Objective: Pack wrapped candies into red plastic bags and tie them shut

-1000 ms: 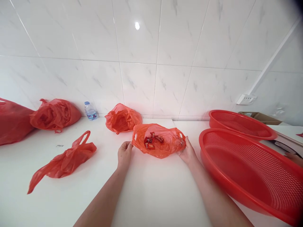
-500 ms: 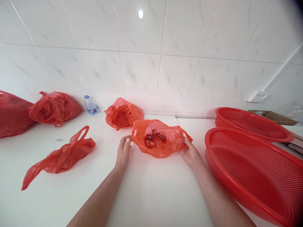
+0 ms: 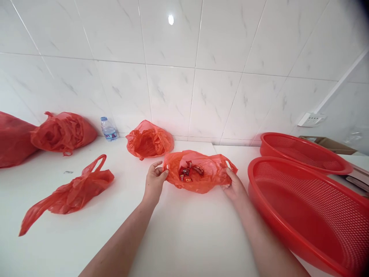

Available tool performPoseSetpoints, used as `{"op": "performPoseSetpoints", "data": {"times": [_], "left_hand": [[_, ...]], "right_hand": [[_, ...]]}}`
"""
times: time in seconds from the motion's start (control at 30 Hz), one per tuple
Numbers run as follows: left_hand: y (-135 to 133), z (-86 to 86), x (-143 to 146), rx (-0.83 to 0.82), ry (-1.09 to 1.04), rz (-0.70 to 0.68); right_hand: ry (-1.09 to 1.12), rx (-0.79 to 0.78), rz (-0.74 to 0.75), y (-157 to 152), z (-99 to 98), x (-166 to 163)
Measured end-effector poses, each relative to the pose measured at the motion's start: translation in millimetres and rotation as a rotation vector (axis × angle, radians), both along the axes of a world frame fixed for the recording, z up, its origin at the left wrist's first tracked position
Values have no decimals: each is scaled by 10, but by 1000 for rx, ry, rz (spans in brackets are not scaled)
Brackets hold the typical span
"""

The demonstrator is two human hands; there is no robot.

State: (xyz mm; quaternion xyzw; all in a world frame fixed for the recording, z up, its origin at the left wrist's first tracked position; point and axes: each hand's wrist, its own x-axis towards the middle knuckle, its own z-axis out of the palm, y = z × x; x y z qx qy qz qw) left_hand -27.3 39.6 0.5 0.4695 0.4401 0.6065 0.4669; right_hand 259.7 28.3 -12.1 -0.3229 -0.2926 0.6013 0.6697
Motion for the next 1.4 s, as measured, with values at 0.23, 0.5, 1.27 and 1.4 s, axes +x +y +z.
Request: {"op": "performPoseSetpoints", "data": {"times": [0.23, 0.5, 1.27, 1.4], "left_hand": [[-92, -108, -94, 79, 163, 150], [-121, -159, -39, 152, 327, 101], [396, 258, 294, 442, 1455, -94], [489, 132, 185, 433, 1514, -150]], "right_hand": [[-29, -45, -149, 99, -127, 21], [-891, -15, -741, -168, -40, -188], [-1543, 23, -63, -40, -111, -485], [-1390, 10, 12, 39, -148, -452]]}}
